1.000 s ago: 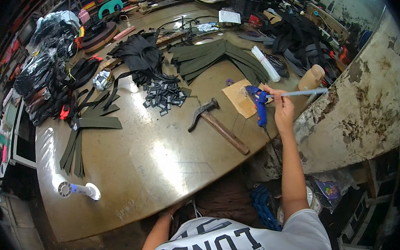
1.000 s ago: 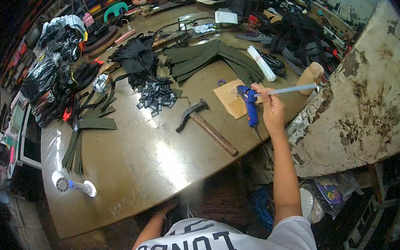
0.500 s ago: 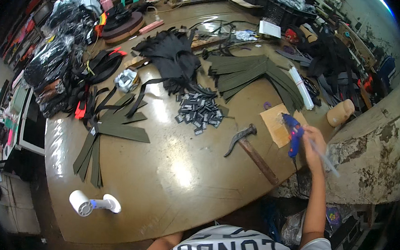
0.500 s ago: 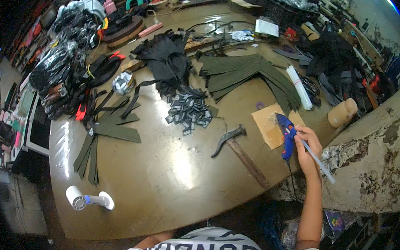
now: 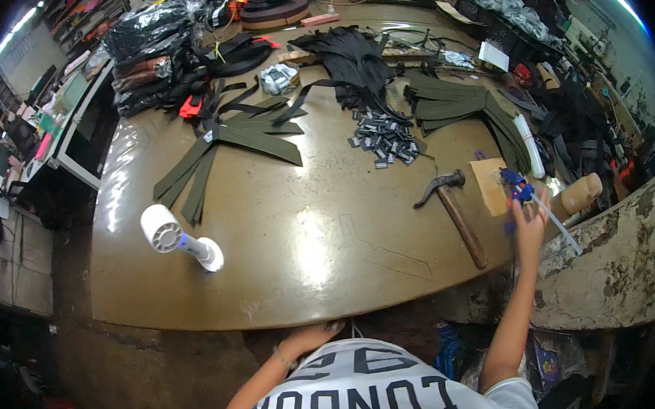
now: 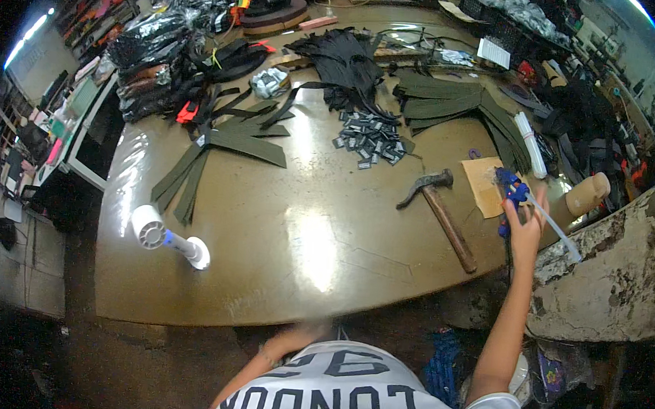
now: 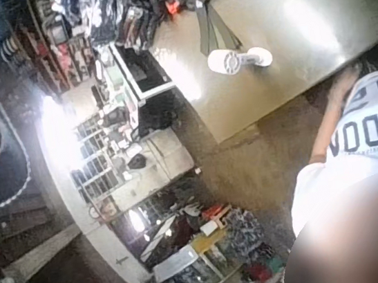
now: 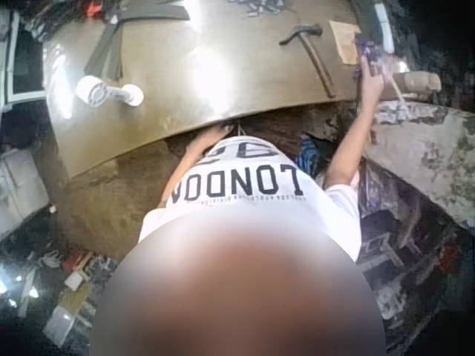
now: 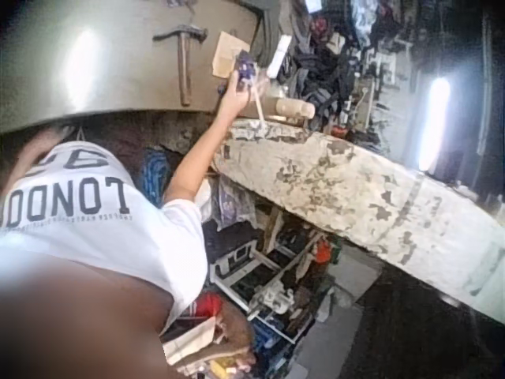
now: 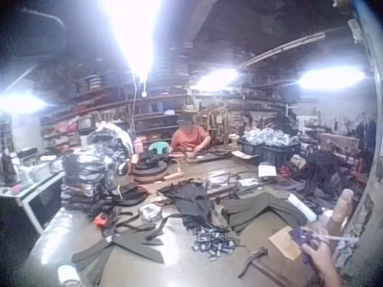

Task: The person assembles a strap by applying hot glue to a black webbing strip and attaching green fabric pieces and small rectangular tags. They repeatedly pick up the glue gun, apply glue, and press components together on a cluttered workbench.

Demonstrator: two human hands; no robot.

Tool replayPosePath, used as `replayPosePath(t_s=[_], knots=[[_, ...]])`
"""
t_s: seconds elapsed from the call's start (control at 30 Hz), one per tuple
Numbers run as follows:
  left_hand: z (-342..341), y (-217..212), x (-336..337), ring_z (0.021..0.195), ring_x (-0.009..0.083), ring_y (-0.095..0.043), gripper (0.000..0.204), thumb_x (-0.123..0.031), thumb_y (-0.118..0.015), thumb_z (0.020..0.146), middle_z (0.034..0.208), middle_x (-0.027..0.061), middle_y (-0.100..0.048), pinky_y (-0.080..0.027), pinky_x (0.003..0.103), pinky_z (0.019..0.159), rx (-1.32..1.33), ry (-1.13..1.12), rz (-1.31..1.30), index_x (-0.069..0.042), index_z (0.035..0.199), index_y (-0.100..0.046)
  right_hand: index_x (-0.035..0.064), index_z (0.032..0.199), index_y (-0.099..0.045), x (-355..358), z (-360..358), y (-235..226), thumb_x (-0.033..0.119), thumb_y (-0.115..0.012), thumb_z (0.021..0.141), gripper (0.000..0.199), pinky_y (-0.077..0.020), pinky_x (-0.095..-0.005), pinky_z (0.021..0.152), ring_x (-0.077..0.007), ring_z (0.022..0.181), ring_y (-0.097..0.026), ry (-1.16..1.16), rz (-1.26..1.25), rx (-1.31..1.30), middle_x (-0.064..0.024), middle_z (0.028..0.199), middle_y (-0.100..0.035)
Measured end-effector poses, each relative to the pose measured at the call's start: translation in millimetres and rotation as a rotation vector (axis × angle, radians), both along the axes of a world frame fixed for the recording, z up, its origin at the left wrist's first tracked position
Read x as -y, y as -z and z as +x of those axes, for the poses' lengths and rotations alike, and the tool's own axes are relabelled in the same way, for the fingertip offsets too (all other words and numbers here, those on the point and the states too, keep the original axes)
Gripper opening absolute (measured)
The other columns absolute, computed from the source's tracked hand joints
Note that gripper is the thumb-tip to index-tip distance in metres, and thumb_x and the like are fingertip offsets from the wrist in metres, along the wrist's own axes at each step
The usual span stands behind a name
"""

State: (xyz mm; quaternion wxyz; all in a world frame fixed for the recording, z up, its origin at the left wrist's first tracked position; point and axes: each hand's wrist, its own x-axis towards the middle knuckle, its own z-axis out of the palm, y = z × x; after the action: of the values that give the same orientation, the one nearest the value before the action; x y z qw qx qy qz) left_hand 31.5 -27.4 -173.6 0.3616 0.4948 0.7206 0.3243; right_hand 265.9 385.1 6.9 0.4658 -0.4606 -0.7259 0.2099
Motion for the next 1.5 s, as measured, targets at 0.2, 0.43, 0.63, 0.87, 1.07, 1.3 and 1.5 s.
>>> replayPosePath(t_s=[0.2,0.43,0.63,0.87,1.07,1.3,1.5], knots=[[-27,-160,63,0.088,0.0224,-0.07,0.028,-0.029,-0.064,0.095,0.098,0.0115,-0.073,-0.053,0.031,0.08,0.356,-0.109,-0.21,-0.004,0.107,-0.07,-0.0006,0.108,-0.063,122,-29,14,0.003,-0.063,0.088,0.02,-0.0453,-0.0392,0.089,-0.0299,0.097,-0.057,0.164,0.392,0.072,-0.0154,0.105,-0.058],[-40,-211,33,0.078,0.0159,-0.066,0.02,-0.02,-0.063,0.096,0.091,0.0078,-0.073,-0.052,0.028,0.072,0.332,0.028,0.07,-0.004,0.103,-0.071,0.0009,0.101,-0.068,51,-189,-31,0.015,-0.062,0.092,0.018,-0.0506,-0.0322,0.076,-0.0235,0.084,-0.065,-0.612,0.068,0.032,-0.0119,0.094,-0.067],[-32,-188,-28,0.061,0.0156,-0.061,0.009,-0.012,-0.068,0.09,0.075,0.0101,-0.068,-0.048,0.028,0.058,-0.075,-0.579,0.443,-0.004,0.093,-0.072,-0.0016,0.098,-0.07,-35,-331,-10,0.021,-0.064,0.089,0.025,-0.0496,-0.0437,0.08,-0.0371,0.087,-0.063,-0.58,0.201,0.236,-0.0208,0.09,-0.066],[-34,-182,-31,0.054,0.0128,-0.053,0.008,-0.008,-0.069,0.089,0.07,0.0088,-0.065,-0.044,0.027,0.052,-0.132,-0.618,0.438,-0.003,0.094,-0.072,-0.0009,0.081,-0.062,-71,-364,-4,0.022,-0.067,0.083,0.023,-0.0501,-0.0479,0.085,-0.0411,0.095,-0.062,-0.464,0.115,0.244,-0.0231,0.091,-0.062],[-40,-184,-35,0.057,0.007,-0.049,0.01,-0.008,-0.066,0.09,0.068,0.0047,-0.064,-0.042,0.025,0.055,-0.028,-0.675,0.38,0.0,0.091,-0.072,0.0021,0.086,-0.069,-76,-347,-13,0.014,-0.067,0.078,0.014,-0.0535,-0.048,0.085,-0.0395,0.098,-0.066,-0.445,-0.065,0.732,-0.0242,0.095,-0.069],[-40,-180,-32,0.053,0.0073,-0.047,0.007,-0.007,-0.069,0.089,0.064,0.0049,-0.06,-0.04,0.024,0.052,-0.029,-0.676,0.371,-0.002,0.093,-0.073,0.0088,0.096,-0.073,-91,-343,-17,0.016,-0.069,0.08,0.018,-0.0517,-0.0467,0.093,-0.0408,0.115,-0.057,-0.416,-0.011,0.875,-0.0213,0.121,-0.061],[-39,-177,-36,0.054,0.0069,-0.048,0.008,-0.006,-0.068,0.089,0.067,0.0056,-0.065,-0.042,0.024,0.052,-0.069,-0.691,0.426,-0.001,0.093,-0.073,0.0077,0.097,-0.073,-103,-347,-23,0.024,-0.07,0.082,0.022,-0.0501,-0.0475,0.093,-0.0417,0.115,-0.055,-0.432,0.027,0.747,-0.0225,0.121,-0.059]])
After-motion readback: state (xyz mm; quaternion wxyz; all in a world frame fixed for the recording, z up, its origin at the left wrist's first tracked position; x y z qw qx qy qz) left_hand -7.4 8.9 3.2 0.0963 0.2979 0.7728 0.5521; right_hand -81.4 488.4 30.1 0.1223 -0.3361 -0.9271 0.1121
